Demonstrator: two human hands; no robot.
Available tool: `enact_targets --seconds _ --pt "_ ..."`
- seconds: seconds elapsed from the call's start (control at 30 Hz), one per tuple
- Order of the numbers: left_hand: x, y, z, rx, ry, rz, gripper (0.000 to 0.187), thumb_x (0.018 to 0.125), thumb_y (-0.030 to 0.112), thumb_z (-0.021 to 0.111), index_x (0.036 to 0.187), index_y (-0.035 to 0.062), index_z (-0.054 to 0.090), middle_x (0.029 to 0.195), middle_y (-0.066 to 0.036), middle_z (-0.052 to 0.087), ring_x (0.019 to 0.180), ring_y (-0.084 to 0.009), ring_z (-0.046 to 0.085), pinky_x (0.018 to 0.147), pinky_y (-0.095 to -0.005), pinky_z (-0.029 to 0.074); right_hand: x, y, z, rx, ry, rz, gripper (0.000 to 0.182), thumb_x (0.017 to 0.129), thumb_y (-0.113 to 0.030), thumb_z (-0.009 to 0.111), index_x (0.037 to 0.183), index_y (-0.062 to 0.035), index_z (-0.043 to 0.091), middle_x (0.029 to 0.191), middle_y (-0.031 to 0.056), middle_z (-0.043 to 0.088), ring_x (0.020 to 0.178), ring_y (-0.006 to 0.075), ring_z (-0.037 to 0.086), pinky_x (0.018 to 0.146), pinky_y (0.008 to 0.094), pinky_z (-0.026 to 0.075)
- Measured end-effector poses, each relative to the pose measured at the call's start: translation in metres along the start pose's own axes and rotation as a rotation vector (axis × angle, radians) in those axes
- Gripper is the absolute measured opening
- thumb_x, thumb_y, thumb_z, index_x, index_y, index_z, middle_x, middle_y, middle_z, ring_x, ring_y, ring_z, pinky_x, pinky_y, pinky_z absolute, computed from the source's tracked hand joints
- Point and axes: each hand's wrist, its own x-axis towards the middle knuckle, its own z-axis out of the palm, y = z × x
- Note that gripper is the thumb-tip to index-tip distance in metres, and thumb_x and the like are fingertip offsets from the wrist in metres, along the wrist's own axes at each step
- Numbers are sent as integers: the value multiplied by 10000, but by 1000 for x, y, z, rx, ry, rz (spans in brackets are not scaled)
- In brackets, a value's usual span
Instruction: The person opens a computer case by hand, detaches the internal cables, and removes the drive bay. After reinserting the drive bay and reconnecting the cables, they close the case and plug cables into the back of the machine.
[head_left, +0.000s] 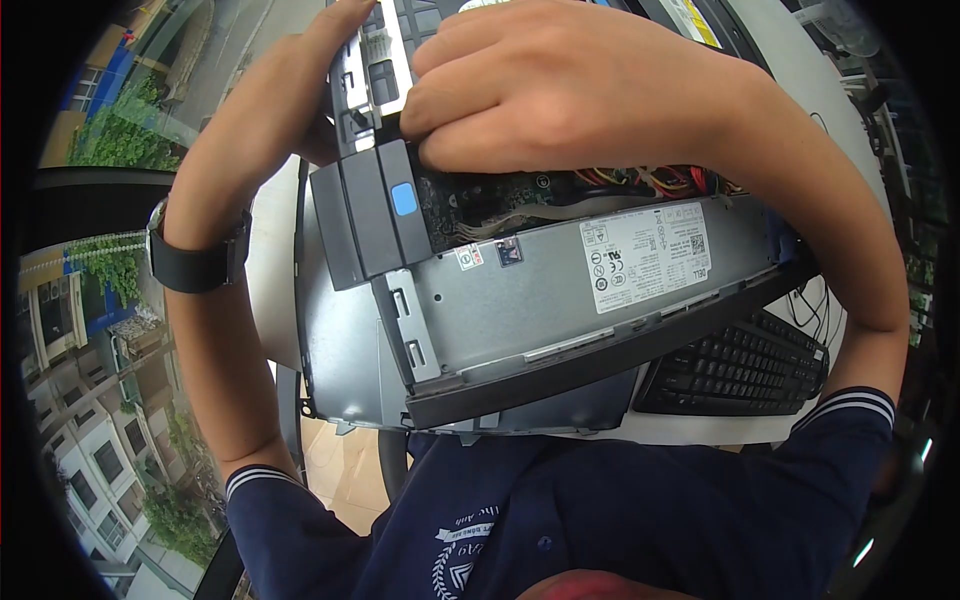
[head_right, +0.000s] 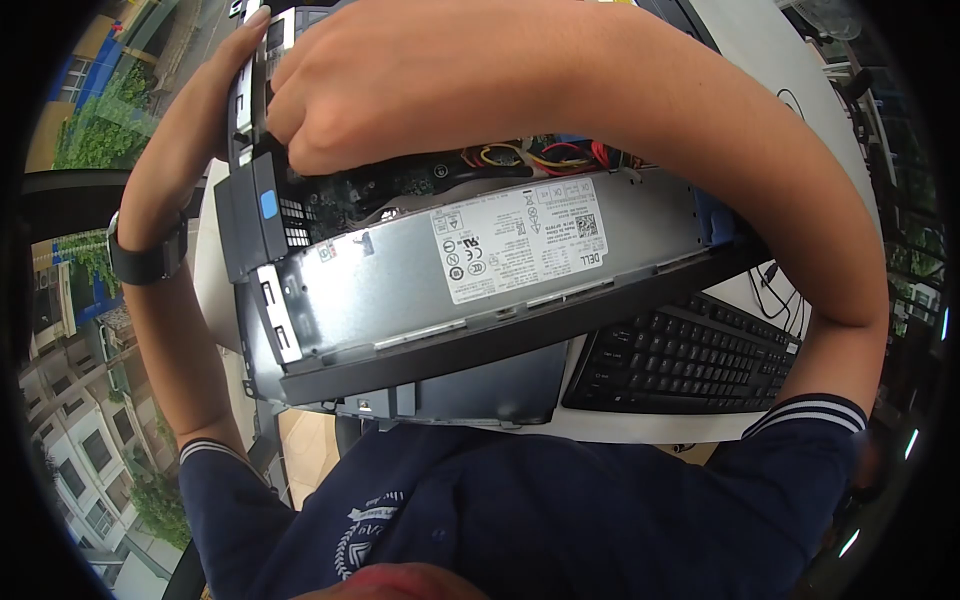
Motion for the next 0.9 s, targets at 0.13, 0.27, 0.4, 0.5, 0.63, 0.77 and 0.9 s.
enact_targets --seconds 0.13,0.27,0.4,0.5,0.63,0.77,0.9 --pt "2 -4 2 -134 -41 6 526 1136 348 332 1273 -83 602 1065 -105 695 874 -123 627 771 -260 526 7 -16 -25 140 -135 218 127 936 -105 575 899 15 586 784 138 630 847 301 659 711 397 531" --pt "10 0 -41 -432 -383 -123 520 1124 373 354 1372 -43 544 1158 -115 666 966 -140 637 824 -271 530 18 -16 -30 138 -346 348 126 997 -121 537 994 3 555 796 181 628 874 326 662 689 414 528" --pt "11 -52 -21 -149 -140 -22 509 1106 302 379 1543 46 420 1464 -99 530 1272 -158 533 1007 -272 463 13 -13 -24 90 -247 250 128 990 -119 547 1001 8 553 825 198 616 866 329 652 680 411 535" --pt "11 -58 -15 -93 -62 -5 527 1103 294 380 1585 81 396 1495 -84 524 1233 -140 544 938 -246 463 12 -9 -29 34 -243 168 125 978 -110 559 1005 12 554 832 185 602 862 321 645 680 402 538" --pt "12 -56 -13 -114 -30 -19 520 1105 312 370 1583 109 410 1405 -62 580 1003 -96 618 708 -195 495 8 -1 -21 51 -197 108 134 947 -105 589 998 16 560 818 162 588 858 308 637 679 395 537" --pt "6 -50 -14 -44 -54 11 523 1105 341 368 1578 124 425 1235 -24 613 816 -59 564 628 -195 452 11 3 -26 28 -204 7 134 903 -125 622 930 -1 577 813 144 584 859 299 626 711 398 526" --pt "7 -40 -9 -6 -80 66 494 1089 258 345 1558 116 407 953 -106 632 641 -161 645 538 -272 518 16 0 -17 -118 -102 9 133 726 -126 715 793 -93 605 736 12 565 811 201 593 626 302 504"
